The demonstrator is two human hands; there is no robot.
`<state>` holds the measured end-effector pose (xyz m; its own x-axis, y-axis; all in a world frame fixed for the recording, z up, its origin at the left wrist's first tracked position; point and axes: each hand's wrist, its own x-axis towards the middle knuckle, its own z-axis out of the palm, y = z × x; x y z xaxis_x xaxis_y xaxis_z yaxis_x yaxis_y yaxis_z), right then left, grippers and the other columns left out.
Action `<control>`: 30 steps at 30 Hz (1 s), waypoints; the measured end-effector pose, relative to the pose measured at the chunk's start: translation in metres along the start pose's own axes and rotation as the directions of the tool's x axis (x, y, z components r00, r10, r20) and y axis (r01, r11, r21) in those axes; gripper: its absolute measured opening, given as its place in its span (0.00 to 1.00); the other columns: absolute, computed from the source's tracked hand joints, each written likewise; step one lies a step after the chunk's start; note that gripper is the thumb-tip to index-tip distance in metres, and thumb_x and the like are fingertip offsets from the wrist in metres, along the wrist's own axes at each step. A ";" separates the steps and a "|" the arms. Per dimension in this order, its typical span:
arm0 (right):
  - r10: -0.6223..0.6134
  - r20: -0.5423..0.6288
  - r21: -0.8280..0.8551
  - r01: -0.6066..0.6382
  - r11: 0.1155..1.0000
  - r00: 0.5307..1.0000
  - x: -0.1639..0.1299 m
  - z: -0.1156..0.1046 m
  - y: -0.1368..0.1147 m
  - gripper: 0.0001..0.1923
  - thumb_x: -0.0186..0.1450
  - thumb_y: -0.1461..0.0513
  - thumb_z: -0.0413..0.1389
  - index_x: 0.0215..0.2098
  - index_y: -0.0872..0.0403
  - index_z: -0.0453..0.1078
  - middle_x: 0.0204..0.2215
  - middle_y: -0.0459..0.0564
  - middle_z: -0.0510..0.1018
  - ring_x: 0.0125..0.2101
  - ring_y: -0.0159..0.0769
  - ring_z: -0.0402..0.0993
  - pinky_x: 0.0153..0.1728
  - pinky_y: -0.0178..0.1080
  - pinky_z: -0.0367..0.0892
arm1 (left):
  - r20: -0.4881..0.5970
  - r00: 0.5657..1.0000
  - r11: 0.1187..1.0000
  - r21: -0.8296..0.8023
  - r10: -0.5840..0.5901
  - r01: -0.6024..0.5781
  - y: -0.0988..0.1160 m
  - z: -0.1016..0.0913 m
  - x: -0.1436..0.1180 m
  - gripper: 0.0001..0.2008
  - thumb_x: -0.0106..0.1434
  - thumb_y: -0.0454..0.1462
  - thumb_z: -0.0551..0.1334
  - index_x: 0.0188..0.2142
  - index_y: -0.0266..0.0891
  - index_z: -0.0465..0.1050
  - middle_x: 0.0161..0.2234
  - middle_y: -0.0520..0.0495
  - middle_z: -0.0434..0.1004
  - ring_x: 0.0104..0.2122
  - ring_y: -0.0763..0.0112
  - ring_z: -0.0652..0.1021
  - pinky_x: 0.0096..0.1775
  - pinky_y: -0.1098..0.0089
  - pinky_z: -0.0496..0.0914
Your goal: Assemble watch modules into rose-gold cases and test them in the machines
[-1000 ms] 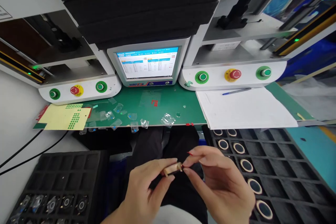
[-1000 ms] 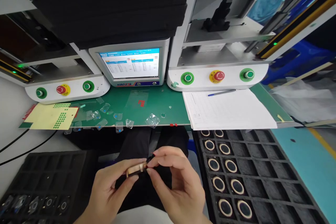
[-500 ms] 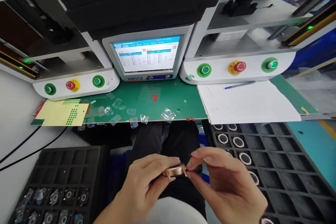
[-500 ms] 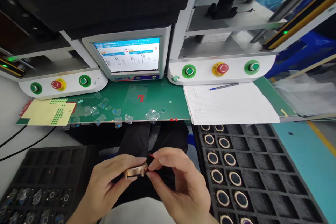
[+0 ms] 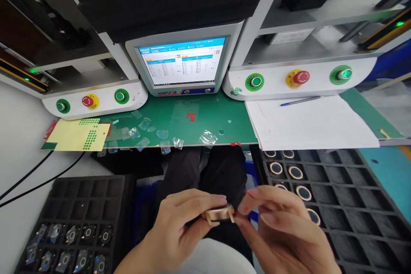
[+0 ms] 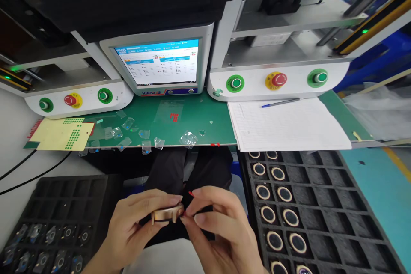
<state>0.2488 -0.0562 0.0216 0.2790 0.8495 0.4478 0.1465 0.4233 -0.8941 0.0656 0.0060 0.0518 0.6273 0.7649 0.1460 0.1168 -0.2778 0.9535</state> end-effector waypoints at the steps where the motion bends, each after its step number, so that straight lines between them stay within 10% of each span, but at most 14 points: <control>1: -0.031 -0.016 -0.015 0.031 0.999 0.999 0.000 0.002 0.000 0.31 0.57 0.78 0.60 0.51 0.43 0.70 0.47 0.48 0.77 0.36 0.34 0.80 0.36 0.38 0.80 | 0.000 1.000 1.000 0.002 0.003 -0.003 0.000 0.000 0.000 0.16 0.70 0.33 0.60 0.56 0.44 0.74 0.43 0.45 0.83 0.40 0.69 0.82 0.43 0.76 0.75; 18: -0.160 0.045 -0.184 0.165 0.969 0.986 0.014 0.007 -0.016 0.21 0.55 0.82 0.56 0.38 0.53 0.66 0.38 0.47 0.75 0.32 0.27 0.79 0.33 0.28 0.79 | -0.138 0.974 0.967 0.203 0.182 -0.152 -0.008 0.005 0.002 0.14 0.70 0.29 0.58 0.54 0.37 0.74 0.43 0.44 0.83 0.42 0.72 0.82 0.47 0.80 0.75; 20: -0.125 0.082 -0.171 0.138 0.976 0.989 0.012 0.009 -0.014 0.20 0.56 0.81 0.56 0.36 0.52 0.64 0.36 0.46 0.74 0.31 0.28 0.78 0.31 0.30 0.78 | -0.387 0.915 0.976 0.218 0.113 -0.028 -0.013 0.003 0.002 0.14 0.69 0.28 0.60 0.50 0.41 0.77 0.43 0.50 0.84 0.41 0.75 0.83 0.48 0.82 0.74; 24: -0.095 0.004 -0.240 0.093 0.966 0.995 0.009 0.013 0.018 0.15 0.61 0.77 0.54 0.37 0.51 0.63 0.33 0.48 0.75 0.35 0.34 0.78 0.34 0.37 0.78 | -0.767 0.640 0.998 -0.026 -0.053 0.051 -0.031 -0.010 -0.002 0.09 0.69 0.32 0.62 0.45 0.44 0.80 0.39 0.54 0.84 0.36 0.74 0.84 0.44 0.78 0.78; 30: -0.254 0.176 -0.663 0.306 0.684 0.951 0.023 0.042 0.105 0.12 0.66 0.66 0.57 0.48 0.51 0.68 0.48 0.60 0.76 0.50 0.49 0.75 0.47 0.53 0.73 | -0.652 0.679 0.928 -0.354 -0.337 0.121 -0.051 -0.023 -0.012 0.08 0.64 0.40 0.69 0.41 0.39 0.82 0.36 0.47 0.84 0.34 0.68 0.84 0.37 0.75 0.80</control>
<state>0.2310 0.0212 -0.0619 0.0606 0.7556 0.6523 0.8143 0.3405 -0.4701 0.0341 0.0245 0.0072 -0.1157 0.9920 -0.0507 -0.0879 0.0406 0.9953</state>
